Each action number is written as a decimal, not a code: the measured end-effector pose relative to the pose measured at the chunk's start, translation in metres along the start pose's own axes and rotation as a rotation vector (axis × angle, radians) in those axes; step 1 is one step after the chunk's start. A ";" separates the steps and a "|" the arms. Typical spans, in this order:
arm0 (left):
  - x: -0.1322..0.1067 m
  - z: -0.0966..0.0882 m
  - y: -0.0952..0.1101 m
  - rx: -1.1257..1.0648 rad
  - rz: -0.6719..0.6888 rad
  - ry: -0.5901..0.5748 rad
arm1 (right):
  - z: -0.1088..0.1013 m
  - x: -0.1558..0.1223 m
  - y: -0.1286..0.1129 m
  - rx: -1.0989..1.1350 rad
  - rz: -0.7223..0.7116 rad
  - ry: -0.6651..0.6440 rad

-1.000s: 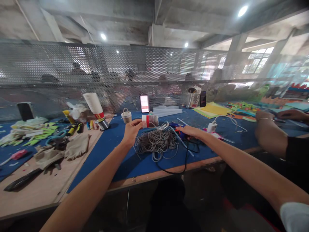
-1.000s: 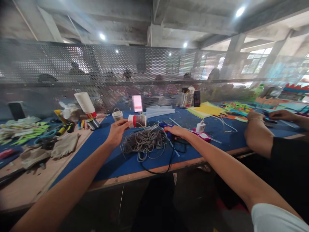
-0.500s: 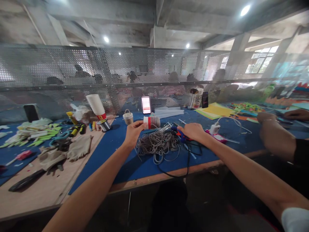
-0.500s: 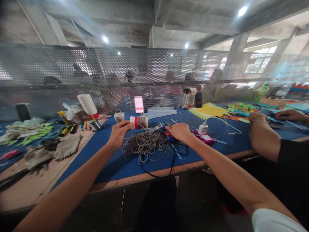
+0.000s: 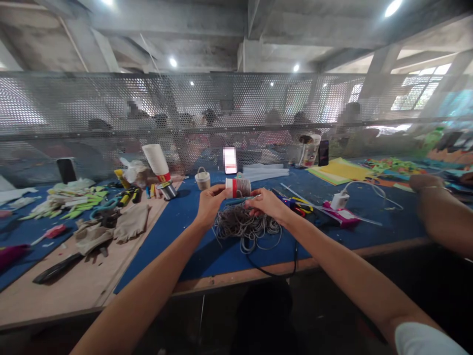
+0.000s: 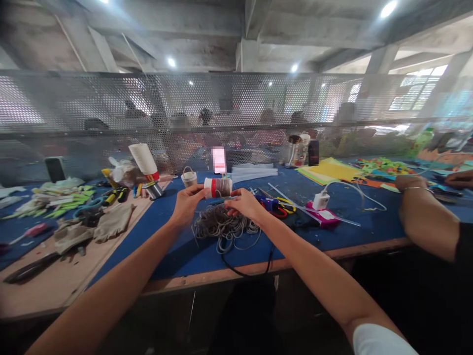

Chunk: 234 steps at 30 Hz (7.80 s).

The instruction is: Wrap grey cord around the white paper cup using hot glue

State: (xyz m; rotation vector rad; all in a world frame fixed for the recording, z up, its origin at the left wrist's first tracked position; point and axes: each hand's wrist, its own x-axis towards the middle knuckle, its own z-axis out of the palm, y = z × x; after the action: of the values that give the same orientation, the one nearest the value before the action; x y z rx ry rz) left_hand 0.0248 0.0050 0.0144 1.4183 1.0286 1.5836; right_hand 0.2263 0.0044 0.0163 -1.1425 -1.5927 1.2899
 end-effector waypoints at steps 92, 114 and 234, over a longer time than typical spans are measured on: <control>-0.006 -0.002 0.007 -0.039 0.021 -0.357 | -0.030 0.034 -0.011 -0.372 -0.542 0.230; -0.001 -0.001 0.004 -0.041 0.058 -0.192 | -0.034 0.028 -0.006 -0.036 -0.279 0.161; -0.001 0.002 0.004 0.006 0.094 0.002 | -0.072 -0.049 0.030 -0.217 -0.053 0.695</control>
State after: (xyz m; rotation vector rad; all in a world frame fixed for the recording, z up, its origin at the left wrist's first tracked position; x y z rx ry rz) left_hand 0.0267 0.0031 0.0180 1.4892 0.9815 1.6498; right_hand 0.3136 -0.0188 -0.0012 -1.4653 -1.2322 0.5815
